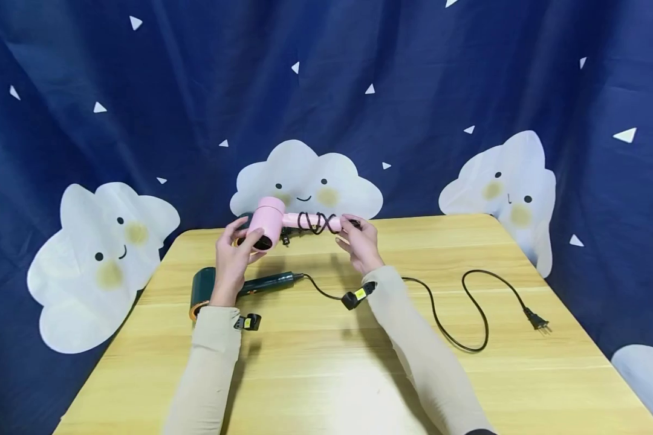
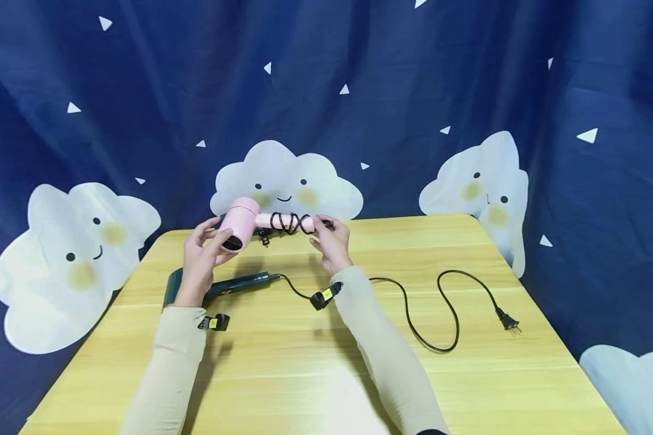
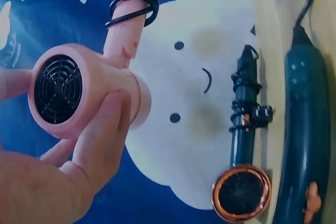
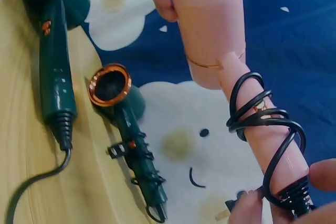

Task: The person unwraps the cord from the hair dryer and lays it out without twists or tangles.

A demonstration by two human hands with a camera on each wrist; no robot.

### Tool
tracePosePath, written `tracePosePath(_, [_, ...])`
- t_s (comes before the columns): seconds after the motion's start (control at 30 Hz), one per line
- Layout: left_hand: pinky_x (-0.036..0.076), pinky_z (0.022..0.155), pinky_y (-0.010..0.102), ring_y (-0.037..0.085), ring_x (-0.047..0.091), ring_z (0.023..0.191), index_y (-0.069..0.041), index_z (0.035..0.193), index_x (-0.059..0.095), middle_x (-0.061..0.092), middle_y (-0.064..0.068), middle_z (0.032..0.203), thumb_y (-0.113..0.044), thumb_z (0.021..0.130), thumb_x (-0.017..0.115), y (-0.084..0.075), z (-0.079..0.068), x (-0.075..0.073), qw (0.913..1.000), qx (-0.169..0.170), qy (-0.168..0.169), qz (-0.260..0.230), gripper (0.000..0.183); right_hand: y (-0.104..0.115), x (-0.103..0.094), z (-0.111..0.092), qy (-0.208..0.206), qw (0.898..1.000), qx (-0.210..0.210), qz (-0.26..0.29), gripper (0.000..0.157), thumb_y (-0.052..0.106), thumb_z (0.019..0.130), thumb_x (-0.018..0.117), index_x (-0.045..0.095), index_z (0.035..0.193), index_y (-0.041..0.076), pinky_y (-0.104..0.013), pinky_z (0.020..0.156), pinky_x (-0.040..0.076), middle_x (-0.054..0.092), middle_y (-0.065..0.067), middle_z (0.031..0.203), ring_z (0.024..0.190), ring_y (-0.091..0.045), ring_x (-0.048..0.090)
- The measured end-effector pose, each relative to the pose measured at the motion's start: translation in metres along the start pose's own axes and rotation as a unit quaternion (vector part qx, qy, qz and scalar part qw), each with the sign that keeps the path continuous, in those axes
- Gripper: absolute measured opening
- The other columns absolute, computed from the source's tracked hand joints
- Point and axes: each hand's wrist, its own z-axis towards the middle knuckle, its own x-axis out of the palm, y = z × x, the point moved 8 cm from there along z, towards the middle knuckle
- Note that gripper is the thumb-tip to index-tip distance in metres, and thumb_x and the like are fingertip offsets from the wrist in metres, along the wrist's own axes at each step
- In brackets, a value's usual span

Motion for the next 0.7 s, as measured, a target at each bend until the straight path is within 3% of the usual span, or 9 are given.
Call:
tracePosePath(0.13, [0.063,0.076,0.03,0.016,0.066,0.089,-0.014,0.149,0.055,0.051,0.007,0.119,-0.027,0.098,0.07,0.0,-0.002,0.018,0.9987,0.01,0.043,0.023,0.055,0.006,-0.011,-0.001,0.027,0.999,-0.008,0.043,0.016,0.008,0.103,0.062,0.058,0.118,0.004,-0.027,0.079,0.063,0.059,-0.009,0.113,0.074,-0.012,0.069])
tracePosePath(0.27, [0.063,0.077,0.031,0.02,0.066,0.096,-0.008,0.145,0.054,0.048,0.016,0.134,-0.025,0.098,0.07,0.001,-0.004,0.033,0.9949,0.017,0.088,0.045,0.053,0.011,-0.026,-0.002,0.033,0.997,-0.012,0.072,0.011,0.002,0.101,0.062,0.057,0.111,0.004,-0.03,0.082,0.063,0.056,-0.012,0.115,0.07,-0.014,0.069])
tracePosePath(0.47, [0.064,0.079,0.035,0.033,0.074,0.099,-0.005,0.146,0.043,0.04,0.022,0.15,-0.025,0.097,0.072,0.004,-0.005,0.051,0.9806,0.021,0.167,0.101,0.06,0.01,-0.044,-0.004,0.038,0.995,0.002,0.088,0.015,-0.001,0.101,0.06,0.054,0.114,0.002,-0.032,0.089,0.062,0.053,-0.013,0.12,0.074,-0.017,0.069])
tracePosePath(0.57, [0.062,0.083,0.038,0.037,0.071,0.107,-0.007,0.152,0.035,0.037,0.024,0.154,-0.031,0.096,0.074,0.005,-0.006,0.058,0.9643,0.04,0.202,0.167,0.072,0.006,-0.051,-0.006,0.027,0.995,0.009,0.096,0.014,-0.002,0.101,0.059,0.054,0.114,0.001,-0.031,0.088,0.062,0.053,-0.014,0.122,0.075,-0.018,0.07])
tracePosePath(0.7, [0.054,0.096,0.048,0.037,0.059,0.125,-0.015,0.162,0.021,0.029,0.019,0.163,-0.046,0.09,0.079,0.005,-0.007,0.066,0.9274,0.087,0.239,0.275,0.098,0.003,-0.058,-0.007,0.021,0.995,0.008,0.096,0.01,-0.003,0.1,0.057,0.057,0.11,0.0,-0.031,0.085,0.062,0.053,-0.015,0.122,0.075,-0.017,0.072])
